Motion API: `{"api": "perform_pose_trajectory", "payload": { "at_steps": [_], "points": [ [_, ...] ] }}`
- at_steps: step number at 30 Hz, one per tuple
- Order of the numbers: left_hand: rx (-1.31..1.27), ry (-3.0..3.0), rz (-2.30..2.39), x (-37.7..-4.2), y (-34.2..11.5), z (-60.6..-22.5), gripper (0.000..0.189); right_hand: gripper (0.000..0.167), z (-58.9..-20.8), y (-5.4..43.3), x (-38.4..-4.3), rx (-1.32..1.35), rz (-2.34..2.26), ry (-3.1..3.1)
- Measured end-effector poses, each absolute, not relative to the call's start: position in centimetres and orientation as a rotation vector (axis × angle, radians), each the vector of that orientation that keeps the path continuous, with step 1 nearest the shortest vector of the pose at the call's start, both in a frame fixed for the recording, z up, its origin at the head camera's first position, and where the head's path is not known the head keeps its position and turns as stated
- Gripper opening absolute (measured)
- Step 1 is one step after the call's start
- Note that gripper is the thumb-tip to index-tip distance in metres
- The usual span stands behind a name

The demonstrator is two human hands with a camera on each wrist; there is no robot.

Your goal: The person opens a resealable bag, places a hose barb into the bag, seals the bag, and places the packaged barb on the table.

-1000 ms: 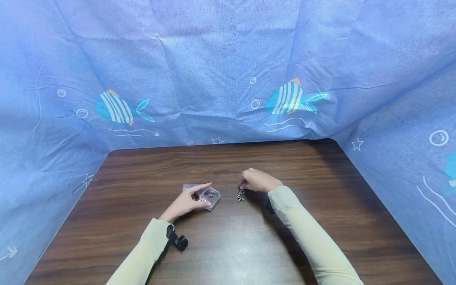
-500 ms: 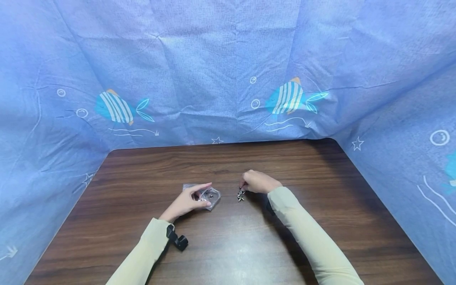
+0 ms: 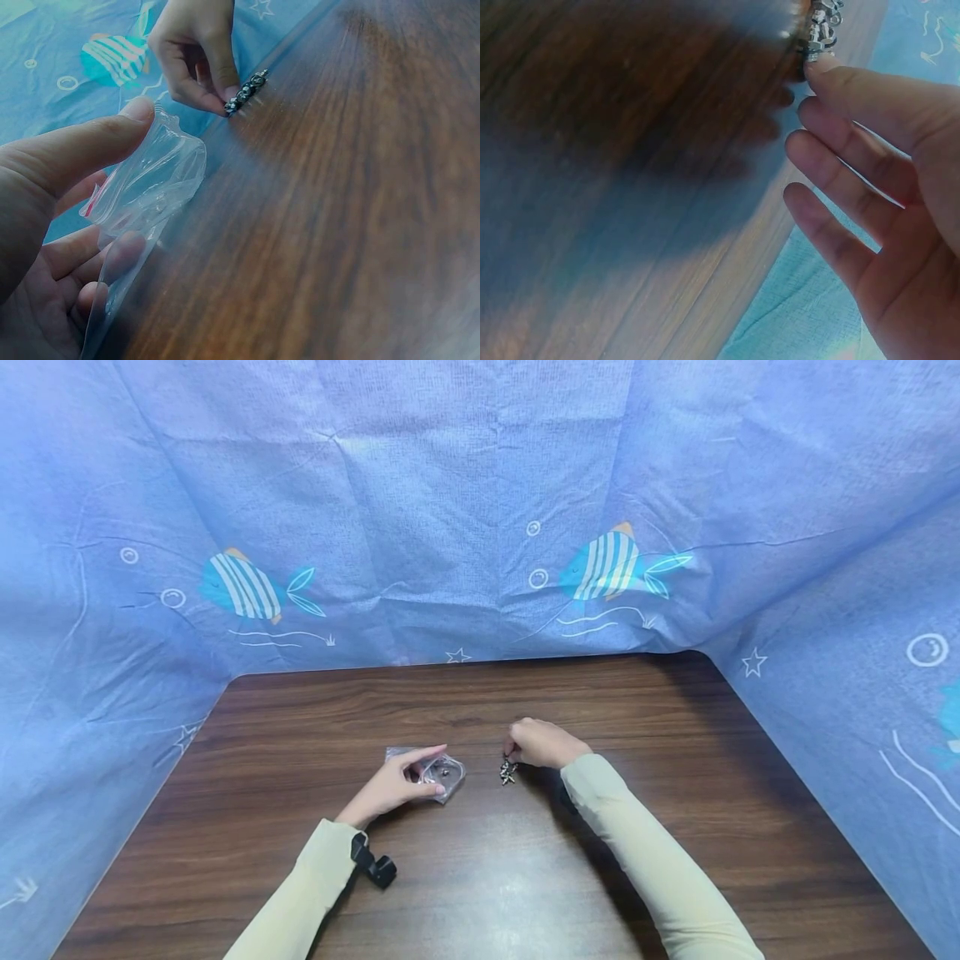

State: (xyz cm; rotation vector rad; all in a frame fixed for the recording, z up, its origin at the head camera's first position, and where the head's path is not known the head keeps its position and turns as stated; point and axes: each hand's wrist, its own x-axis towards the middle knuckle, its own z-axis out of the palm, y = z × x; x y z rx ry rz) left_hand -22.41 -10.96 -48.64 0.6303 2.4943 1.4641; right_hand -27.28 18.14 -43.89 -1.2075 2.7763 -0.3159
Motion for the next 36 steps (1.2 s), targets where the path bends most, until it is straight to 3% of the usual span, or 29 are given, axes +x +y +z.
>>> {"api": "perform_pose_trajectory", "payload": {
  "at_steps": [29, 36],
  "points": [
    [0.628, 2.496, 1.458, -22.6, -10.9, -48.8, 0.067, 0.008, -42.1, 15.1, -27.0, -1.324, -0.433, 2.753],
    [0.628, 2.484, 1.423, -20.7, -10.4, -44.9, 0.064, 0.011, -41.7, 13.4, -26.7, -1.383, -0.421, 2.736]
  ]
}}
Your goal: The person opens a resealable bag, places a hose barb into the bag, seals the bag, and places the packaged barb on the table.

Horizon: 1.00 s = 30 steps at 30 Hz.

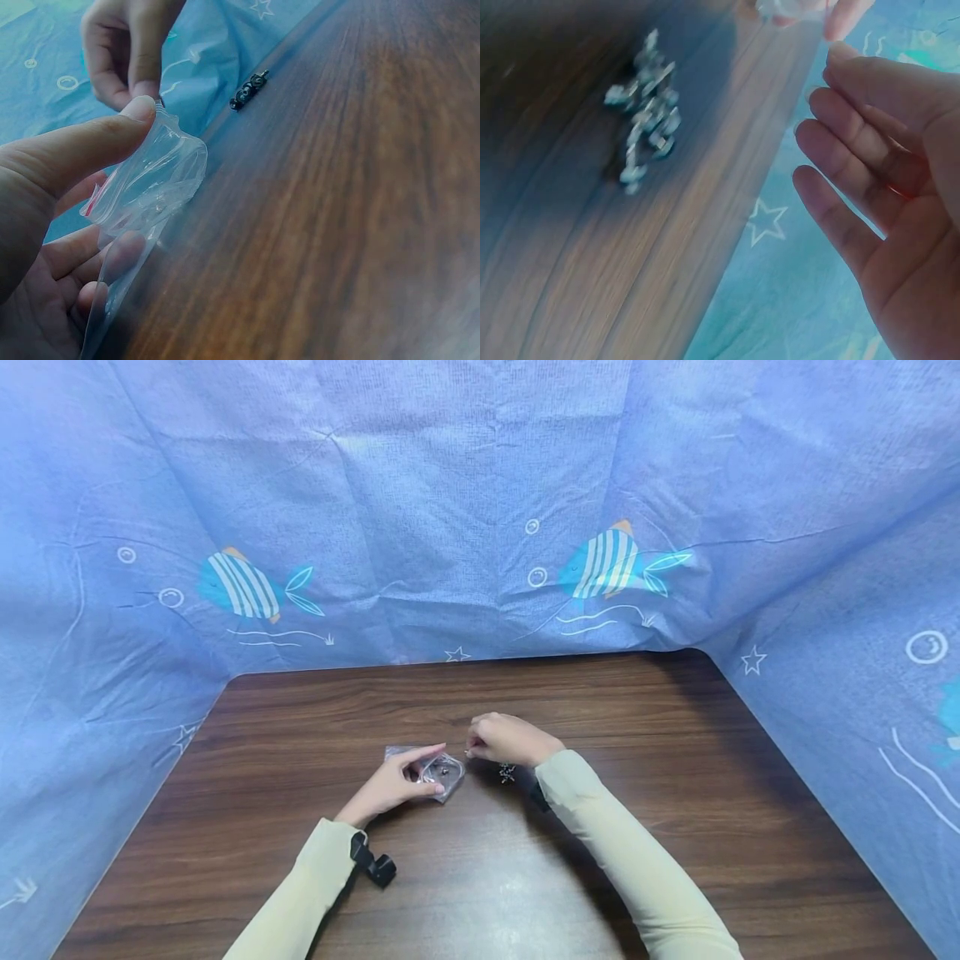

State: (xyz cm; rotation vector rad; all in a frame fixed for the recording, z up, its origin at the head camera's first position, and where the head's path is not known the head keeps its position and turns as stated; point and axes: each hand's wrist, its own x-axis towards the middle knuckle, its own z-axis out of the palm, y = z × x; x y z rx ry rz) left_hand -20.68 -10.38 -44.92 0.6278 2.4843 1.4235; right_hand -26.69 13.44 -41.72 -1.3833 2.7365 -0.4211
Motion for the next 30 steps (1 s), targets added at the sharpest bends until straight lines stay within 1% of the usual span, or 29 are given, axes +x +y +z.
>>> {"api": "perform_pose_trajectory", "payload": {
  "at_steps": [15, 25, 30],
  "points": [
    [0.622, 2.475, 1.448, -20.5, -10.4, -44.7, 0.062, 0.009, -41.3, 11.0, -25.9, -1.476, -0.444, 2.694],
    [0.606, 2.47, 1.441, -20.6, -10.4, -44.7, 0.062, 0.008, -41.6, 11.5, -26.0, -1.43, -0.411, 2.711],
    [0.617, 2.476, 1.427, -20.4, -10.4, -44.5, 0.062, 0.01, -41.7, 12.2, -26.1, -1.387, -0.38, 2.72]
  ]
}}
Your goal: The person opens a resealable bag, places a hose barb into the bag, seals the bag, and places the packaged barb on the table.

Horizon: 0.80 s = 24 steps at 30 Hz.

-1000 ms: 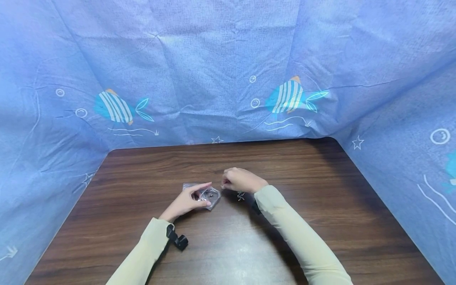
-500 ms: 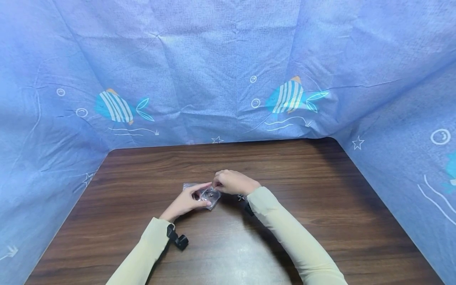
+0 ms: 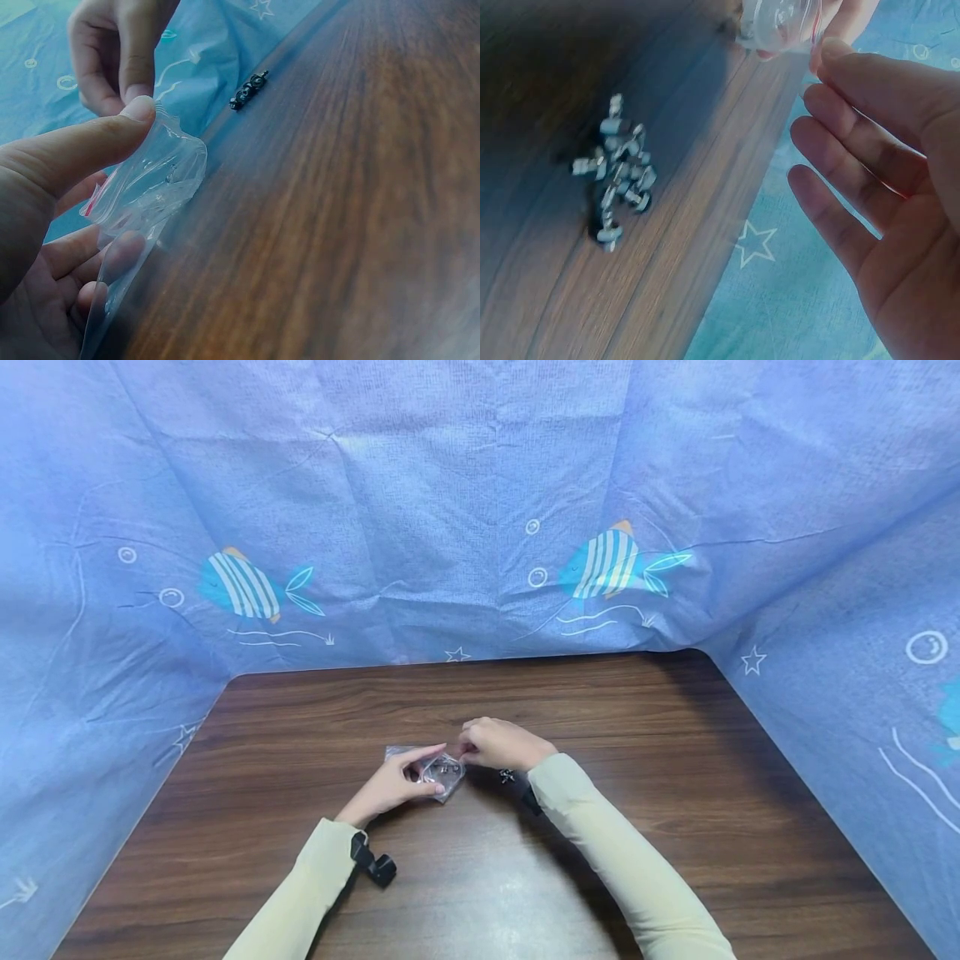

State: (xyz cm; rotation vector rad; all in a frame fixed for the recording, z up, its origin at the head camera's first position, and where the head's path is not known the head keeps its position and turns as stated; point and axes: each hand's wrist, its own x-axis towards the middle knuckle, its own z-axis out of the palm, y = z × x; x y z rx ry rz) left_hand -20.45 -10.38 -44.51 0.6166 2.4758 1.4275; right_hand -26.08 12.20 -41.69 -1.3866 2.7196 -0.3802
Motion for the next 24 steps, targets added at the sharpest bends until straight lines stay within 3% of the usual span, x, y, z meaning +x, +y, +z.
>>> {"api": "perform_pose_trajectory", "payload": {
  "at_steps": [12, 24],
  "points": [
    [0.595, 2.504, 1.464, -22.4, -10.8, -48.6, 0.064, 0.008, -41.9, 15.0, -26.6, -1.341, -0.357, 2.706],
    [0.61, 2.487, 1.461, -22.6, -10.8, -48.7, 0.065, 0.008, -42.7, 16.9, -27.0, -1.297, -0.35, 2.697]
  ]
}}
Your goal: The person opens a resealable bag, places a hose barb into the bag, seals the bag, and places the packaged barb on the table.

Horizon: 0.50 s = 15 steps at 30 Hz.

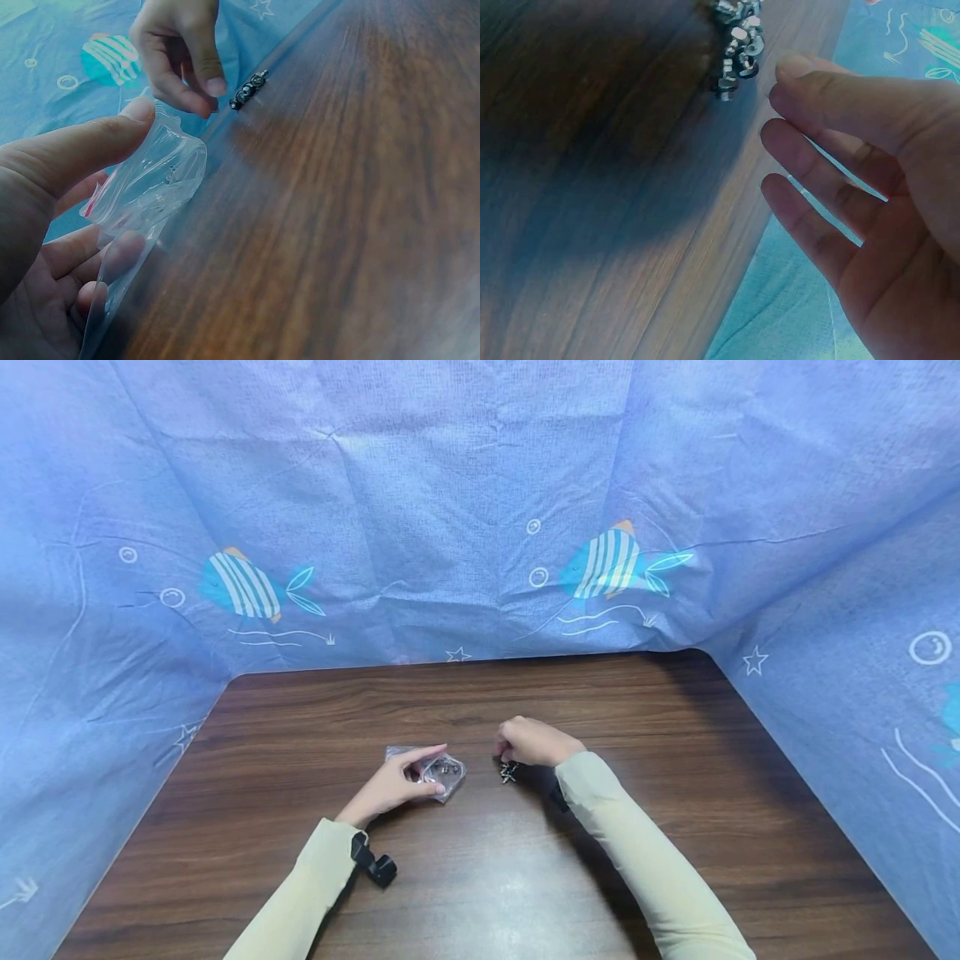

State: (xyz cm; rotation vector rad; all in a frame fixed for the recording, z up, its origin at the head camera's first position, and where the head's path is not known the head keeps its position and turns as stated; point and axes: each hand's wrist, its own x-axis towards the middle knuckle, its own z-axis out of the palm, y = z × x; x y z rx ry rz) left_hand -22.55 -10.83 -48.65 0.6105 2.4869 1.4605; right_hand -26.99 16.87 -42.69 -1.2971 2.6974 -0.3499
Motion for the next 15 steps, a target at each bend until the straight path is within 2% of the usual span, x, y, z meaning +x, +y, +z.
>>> {"api": "perform_pose_trajectory", "payload": {
  "at_steps": [15],
  "points": [
    [0.619, 2.501, 1.452, -22.55, -10.94, -48.78, 0.066, 0.01, -43.54, 17.34, -26.98, -1.247, -0.408, 2.675]
  ]
}}
